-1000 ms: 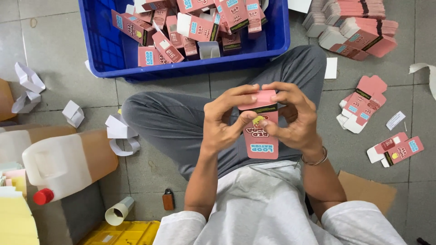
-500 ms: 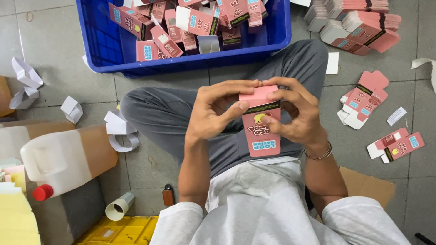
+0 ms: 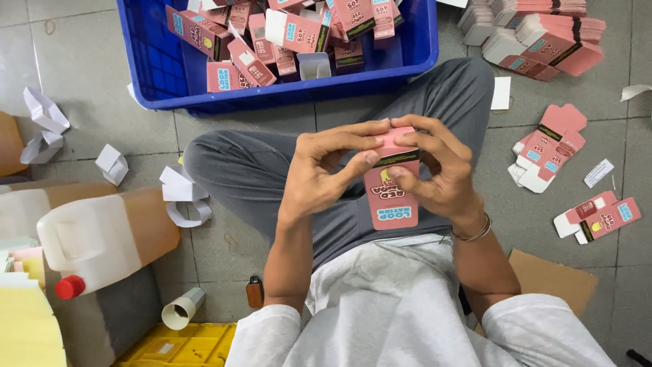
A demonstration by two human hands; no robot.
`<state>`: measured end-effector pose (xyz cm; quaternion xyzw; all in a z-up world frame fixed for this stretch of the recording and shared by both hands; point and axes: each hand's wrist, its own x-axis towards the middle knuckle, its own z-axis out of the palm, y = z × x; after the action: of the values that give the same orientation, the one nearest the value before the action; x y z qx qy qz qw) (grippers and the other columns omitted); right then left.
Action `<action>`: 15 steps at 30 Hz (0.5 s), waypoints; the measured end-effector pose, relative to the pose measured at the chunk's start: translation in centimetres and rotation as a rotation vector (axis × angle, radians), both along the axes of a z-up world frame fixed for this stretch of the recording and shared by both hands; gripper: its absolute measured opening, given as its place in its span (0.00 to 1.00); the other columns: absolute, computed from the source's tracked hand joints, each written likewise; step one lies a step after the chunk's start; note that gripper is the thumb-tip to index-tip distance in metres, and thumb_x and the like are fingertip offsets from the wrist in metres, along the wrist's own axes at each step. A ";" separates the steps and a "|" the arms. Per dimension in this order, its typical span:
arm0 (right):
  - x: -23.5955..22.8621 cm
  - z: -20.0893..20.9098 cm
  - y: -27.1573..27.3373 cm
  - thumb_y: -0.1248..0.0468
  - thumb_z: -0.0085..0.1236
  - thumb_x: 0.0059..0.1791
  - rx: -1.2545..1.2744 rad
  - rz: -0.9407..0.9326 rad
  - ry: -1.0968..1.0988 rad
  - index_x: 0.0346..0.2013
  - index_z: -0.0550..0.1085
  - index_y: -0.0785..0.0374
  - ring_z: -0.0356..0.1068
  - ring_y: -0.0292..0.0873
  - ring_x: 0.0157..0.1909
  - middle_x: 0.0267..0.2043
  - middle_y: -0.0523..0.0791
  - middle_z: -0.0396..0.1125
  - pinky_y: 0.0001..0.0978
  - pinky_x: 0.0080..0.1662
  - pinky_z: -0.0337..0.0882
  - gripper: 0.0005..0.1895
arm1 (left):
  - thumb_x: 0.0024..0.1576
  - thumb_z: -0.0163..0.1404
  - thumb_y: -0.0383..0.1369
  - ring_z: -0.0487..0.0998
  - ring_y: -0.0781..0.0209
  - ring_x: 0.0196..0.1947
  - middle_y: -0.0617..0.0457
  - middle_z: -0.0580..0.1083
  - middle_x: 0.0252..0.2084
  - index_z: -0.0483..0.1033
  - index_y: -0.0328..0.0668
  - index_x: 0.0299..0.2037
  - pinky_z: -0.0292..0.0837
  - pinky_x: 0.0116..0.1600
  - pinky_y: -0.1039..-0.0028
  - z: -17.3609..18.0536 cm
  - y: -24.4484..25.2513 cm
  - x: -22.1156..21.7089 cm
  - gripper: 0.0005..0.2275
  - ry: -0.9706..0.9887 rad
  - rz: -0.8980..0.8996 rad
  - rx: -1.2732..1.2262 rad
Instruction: Folding flat cardboard templates into small pink product boxes while sitting on the floor.
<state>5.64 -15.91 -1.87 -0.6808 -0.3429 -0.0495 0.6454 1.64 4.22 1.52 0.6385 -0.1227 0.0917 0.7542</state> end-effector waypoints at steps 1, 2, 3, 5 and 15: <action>0.0 0.2 0.0 0.65 0.66 0.49 0.000 0.000 0.001 0.49 0.74 0.74 0.75 0.49 0.41 0.56 0.64 0.66 0.35 0.36 0.80 0.18 | 0.58 0.59 0.25 0.79 0.46 0.55 0.36 0.79 0.50 0.82 0.31 0.45 0.79 0.56 0.65 0.0 -0.1 -0.1 0.08 0.001 0.000 0.000; 0.0 0.4 -0.1 0.65 0.66 0.49 -0.004 0.003 -0.012 0.49 0.74 0.73 0.75 0.49 0.40 0.55 0.64 0.67 0.36 0.36 0.80 0.18 | 0.58 0.59 0.25 0.78 0.45 0.56 0.36 0.79 0.51 0.82 0.31 0.46 0.78 0.57 0.64 -0.1 -0.1 -0.2 0.08 -0.003 -0.011 -0.029; -0.1 0.6 -0.1 0.66 0.65 0.50 -0.009 0.004 -0.023 0.49 0.74 0.73 0.74 0.49 0.40 0.55 0.65 0.67 0.37 0.36 0.80 0.17 | 0.58 0.59 0.26 0.78 0.44 0.57 0.35 0.78 0.52 0.82 0.31 0.46 0.78 0.58 0.63 -0.1 -0.3 -0.4 0.08 -0.005 -0.022 -0.060; 0.0 0.7 -0.2 0.66 0.65 0.49 -0.003 0.011 -0.020 0.49 0.74 0.73 0.74 0.50 0.39 0.55 0.65 0.66 0.37 0.36 0.80 0.17 | 0.58 0.59 0.26 0.77 0.45 0.58 0.36 0.78 0.53 0.82 0.32 0.46 0.77 0.59 0.63 -0.5 -0.4 -0.5 0.08 -0.003 -0.026 -0.098; -0.3 0.4 -0.1 0.65 0.65 0.49 0.062 -0.001 0.014 0.47 0.75 0.72 0.75 0.51 0.40 0.54 0.66 0.67 0.39 0.37 0.80 0.15 | 0.58 0.59 0.25 0.77 0.38 0.60 0.37 0.78 0.53 0.82 0.32 0.47 0.76 0.61 0.56 0.7 -0.5 -1.0 0.09 -0.112 0.011 -0.002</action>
<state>5.35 -15.98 -1.52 -0.6609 -0.3363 -0.0553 0.6686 0.62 3.77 2.18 0.6324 -0.1612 0.1313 0.7462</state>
